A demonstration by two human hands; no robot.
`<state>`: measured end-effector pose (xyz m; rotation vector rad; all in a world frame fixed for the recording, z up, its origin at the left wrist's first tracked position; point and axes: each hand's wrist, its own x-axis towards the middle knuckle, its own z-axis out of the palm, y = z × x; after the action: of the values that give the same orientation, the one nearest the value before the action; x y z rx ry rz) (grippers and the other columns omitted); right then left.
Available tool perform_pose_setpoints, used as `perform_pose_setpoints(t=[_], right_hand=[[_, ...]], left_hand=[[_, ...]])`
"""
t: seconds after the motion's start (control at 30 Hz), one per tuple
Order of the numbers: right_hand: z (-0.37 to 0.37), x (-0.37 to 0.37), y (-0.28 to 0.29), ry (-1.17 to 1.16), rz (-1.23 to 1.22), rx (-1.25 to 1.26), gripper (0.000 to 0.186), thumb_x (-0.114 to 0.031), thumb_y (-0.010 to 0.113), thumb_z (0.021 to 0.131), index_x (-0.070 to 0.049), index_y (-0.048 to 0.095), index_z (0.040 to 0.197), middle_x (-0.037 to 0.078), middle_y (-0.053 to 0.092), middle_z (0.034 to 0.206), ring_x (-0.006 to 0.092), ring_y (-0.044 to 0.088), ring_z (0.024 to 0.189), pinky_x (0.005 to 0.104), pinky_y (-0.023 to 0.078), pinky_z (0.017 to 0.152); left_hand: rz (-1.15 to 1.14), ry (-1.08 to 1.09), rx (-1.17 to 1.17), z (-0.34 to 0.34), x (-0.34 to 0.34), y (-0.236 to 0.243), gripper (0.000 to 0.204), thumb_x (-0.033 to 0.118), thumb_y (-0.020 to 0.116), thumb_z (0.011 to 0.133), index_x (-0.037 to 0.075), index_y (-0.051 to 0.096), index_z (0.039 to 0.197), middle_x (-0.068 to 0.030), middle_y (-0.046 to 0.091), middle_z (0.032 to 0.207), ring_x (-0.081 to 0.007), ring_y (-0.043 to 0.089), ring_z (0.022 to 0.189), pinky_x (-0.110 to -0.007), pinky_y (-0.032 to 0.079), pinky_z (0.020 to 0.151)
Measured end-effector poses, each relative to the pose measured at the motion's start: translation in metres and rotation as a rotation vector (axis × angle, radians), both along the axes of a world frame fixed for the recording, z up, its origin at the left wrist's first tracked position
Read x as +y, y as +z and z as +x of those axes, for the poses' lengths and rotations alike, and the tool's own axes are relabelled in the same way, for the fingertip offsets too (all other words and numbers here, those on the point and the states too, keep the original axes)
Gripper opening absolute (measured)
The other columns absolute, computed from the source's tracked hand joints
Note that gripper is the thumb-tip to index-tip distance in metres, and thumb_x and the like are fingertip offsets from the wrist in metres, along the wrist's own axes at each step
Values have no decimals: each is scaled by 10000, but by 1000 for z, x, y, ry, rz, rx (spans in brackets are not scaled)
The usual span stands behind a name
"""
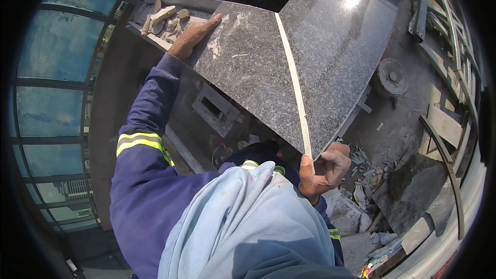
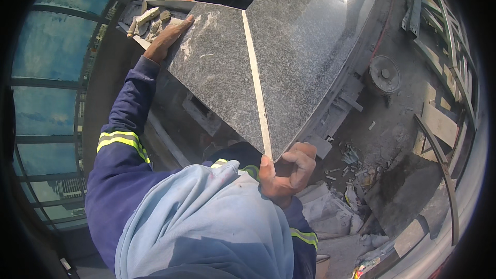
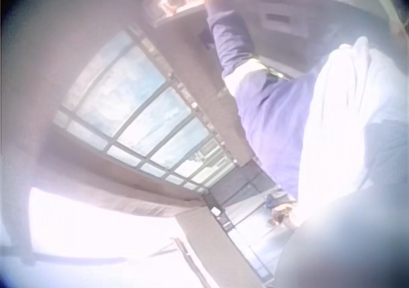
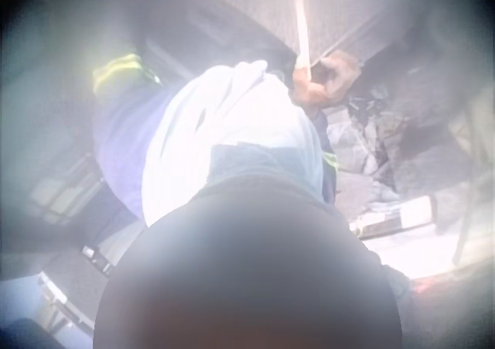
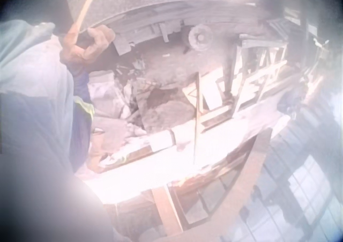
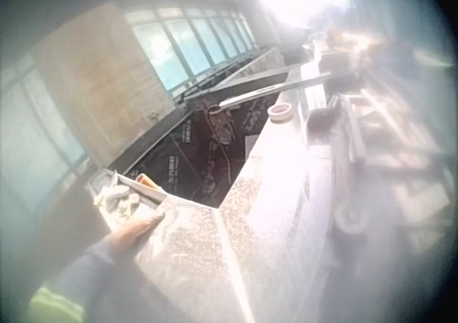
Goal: The person handles a large dark stone tile, repeatedly dry-fits it into a curved metal frame, and uses an angle grinder to cut the tile. The person then places the cut tile into the frame and adjusts its position.
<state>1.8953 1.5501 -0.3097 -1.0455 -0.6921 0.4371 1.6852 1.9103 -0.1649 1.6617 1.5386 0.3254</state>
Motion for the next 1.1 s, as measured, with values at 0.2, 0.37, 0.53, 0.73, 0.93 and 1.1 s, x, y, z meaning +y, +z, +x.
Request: perform_pose_setpoints(t=[0.2,0.37,0.53,0.73,0.93,1.1], right_hand=[[-12,-6,0,-46,21,-184,487,-101,813,853,-72,578,1279,72,474,1027,168,455,897,297,394,786],[-31,-4,1,-252,38,-507,391,-140,814,867,-104,736,1248,49,506,1014,201,469,897,341,421,793],[-67,-9,33,-361,-165,-682,408,-67,822,827,-95,739,1225,91,500,1218,330,487,1256,445,424,1063],[-91,-11,86,-412,-584,-1012,527,-175,845,814,-37,677,1293,103,528,1316,314,466,1294,513,322,1104],[-104,19,104,-420,-551,-1010,342,-202,818,853,-41,689,1126,68,618,1116,285,523,1151,496,334,1004],[-120,48,107,-449,-462,-955,240,-238,784,900,-61,645,982,65,640,930,272,570,952,463,361,928]], left_hand=[[54,53,-52,-35,7,-11,690,625,696,936,-27,699,1163,-115,733,1013,-135,706,822,-273,561,684],[65,22,-116,-61,6,0,724,658,696,919,-37,726,1120,-96,734,997,-143,698,822,-269,542,693],[191,52,-237,-94,-9,19,838,740,666,883,-59,714,1130,-105,722,1026,-167,676,957,-308,523,863],[460,86,-346,-118,-17,20,871,766,610,907,-72,691,1132,-98,680,1017,-170,618,966,-313,495,886],[642,27,-573,-140,-24,19,648,675,554,1003,36,647,950,25,530,885,-95,436,817,-286,367,740],[665,38,-613,-168,-15,18,652,660,557,1009,18,672,999,10,570,901,-95,479,844,-283,401,757]])
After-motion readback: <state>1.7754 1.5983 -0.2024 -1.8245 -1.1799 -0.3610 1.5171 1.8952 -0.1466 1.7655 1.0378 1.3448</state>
